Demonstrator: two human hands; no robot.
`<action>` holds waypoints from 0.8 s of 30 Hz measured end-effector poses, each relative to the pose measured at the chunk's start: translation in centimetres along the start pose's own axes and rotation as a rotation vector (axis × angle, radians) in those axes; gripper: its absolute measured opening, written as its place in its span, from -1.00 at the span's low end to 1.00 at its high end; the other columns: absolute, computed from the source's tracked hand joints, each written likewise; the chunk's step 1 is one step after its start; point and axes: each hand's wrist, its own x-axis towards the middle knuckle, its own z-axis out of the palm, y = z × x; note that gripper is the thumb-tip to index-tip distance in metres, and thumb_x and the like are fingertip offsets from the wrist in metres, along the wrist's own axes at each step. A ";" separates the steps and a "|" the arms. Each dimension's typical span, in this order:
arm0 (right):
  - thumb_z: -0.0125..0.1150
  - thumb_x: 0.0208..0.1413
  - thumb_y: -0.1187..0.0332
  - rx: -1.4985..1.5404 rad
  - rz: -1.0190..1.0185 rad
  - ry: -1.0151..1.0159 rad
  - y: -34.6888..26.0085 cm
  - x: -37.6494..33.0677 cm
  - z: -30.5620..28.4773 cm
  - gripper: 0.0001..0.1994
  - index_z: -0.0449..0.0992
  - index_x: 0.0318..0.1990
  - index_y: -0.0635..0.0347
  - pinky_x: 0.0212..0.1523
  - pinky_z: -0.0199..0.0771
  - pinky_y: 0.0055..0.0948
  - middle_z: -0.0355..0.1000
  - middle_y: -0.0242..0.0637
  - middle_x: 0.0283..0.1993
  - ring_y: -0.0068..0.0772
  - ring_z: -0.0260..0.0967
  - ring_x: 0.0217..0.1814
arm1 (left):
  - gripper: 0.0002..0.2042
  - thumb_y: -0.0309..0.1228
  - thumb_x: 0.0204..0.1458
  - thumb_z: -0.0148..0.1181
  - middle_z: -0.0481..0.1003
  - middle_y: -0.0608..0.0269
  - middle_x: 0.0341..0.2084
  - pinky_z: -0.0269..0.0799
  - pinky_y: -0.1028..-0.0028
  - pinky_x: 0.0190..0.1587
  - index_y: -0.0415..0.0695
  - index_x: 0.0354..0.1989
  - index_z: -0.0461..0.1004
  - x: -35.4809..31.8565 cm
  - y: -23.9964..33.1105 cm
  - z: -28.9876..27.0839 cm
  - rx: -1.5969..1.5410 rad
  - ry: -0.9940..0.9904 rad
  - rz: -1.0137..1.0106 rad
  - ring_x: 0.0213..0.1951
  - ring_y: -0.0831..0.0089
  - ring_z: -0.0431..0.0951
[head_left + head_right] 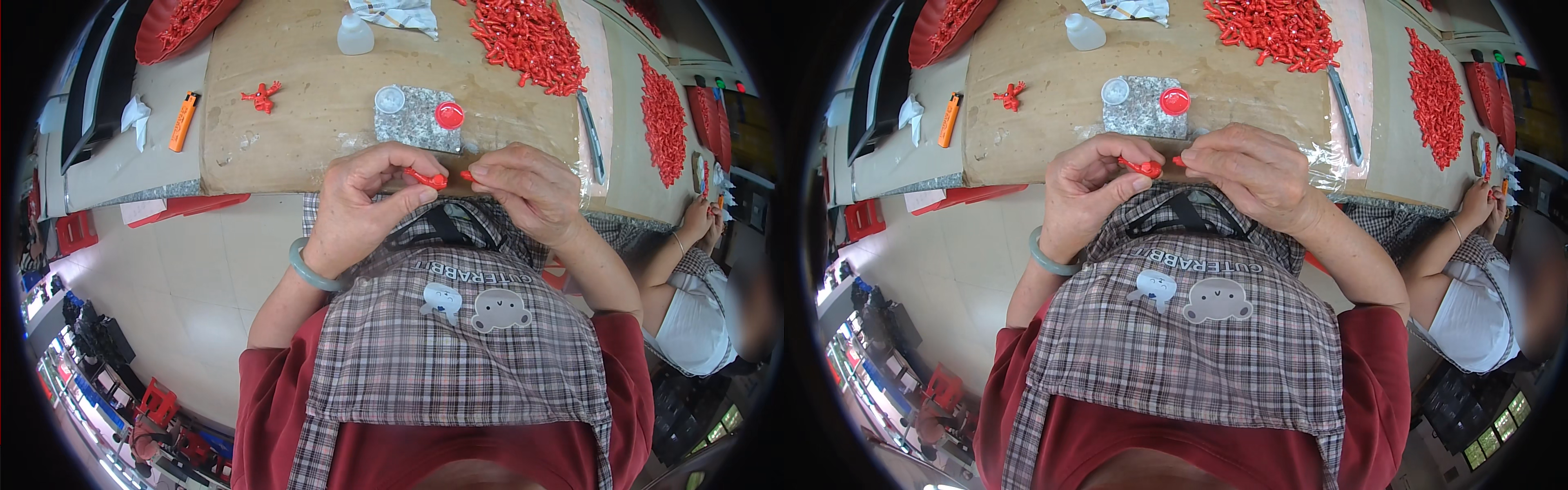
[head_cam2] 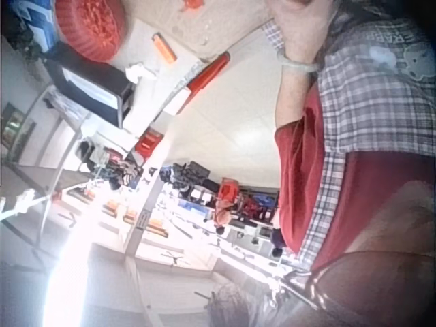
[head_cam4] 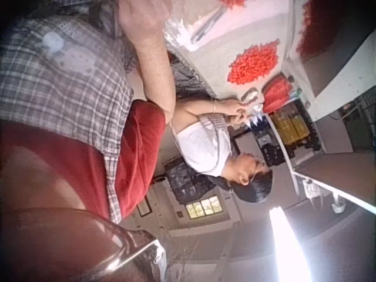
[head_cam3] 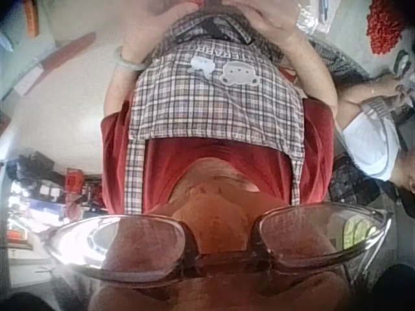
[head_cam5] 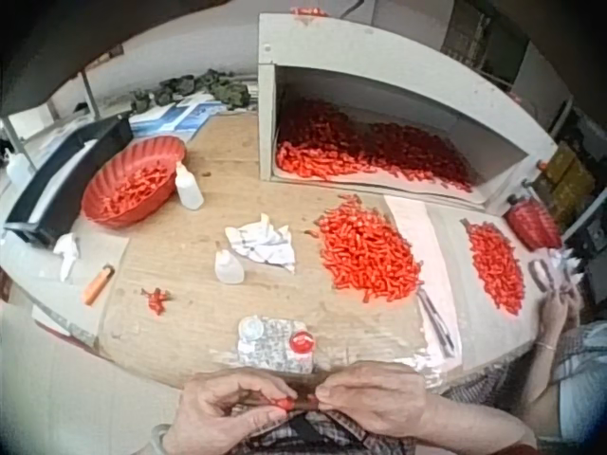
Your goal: The person assembles small red plastic toy parts by hand, applying glue from a bottle to join the components.
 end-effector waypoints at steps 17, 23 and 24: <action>0.26 0.13 0.44 0.553 0.950 0.037 0.7 2.6 -1.0 -0.89 0.55 -0.32 0.33 -0.47 0.41 -0.68 0.54 -0.32 -0.40 -0.68 0.40 -0.49 | -0.82 -0.66 0.01 0.23 0.53 0.21 -0.23 0.47 0.54 -0.04 -0.32 -0.19 0.48 -0.1 -0.3 -0.4 -0.082 0.002 -0.024 -0.18 0.54 0.53; 0.23 0.15 0.34 0.724 1.188 0.025 1.7 4.2 -2.1 -0.85 0.51 -0.42 0.18 -0.60 0.29 -0.71 0.49 -0.38 -0.51 -0.73 0.32 -0.60 | -0.82 -0.65 0.02 0.23 0.52 0.21 -0.23 0.48 0.54 -0.07 -0.32 -0.18 0.46 -0.2 0.1 -0.5 -0.172 -0.019 -0.095 -0.19 0.55 0.53; 0.23 0.15 0.34 0.738 1.245 0.019 1.9 4.4 -2.3 -0.84 0.50 -0.43 0.18 -0.61 0.27 -0.73 0.48 -0.39 -0.51 -0.74 0.31 -0.61 | -0.82 -0.65 0.02 0.23 0.52 0.21 -0.23 0.48 0.54 -0.07 -0.32 -0.18 0.46 -0.2 0.0 -0.5 -0.178 -0.019 -0.094 -0.19 0.55 0.53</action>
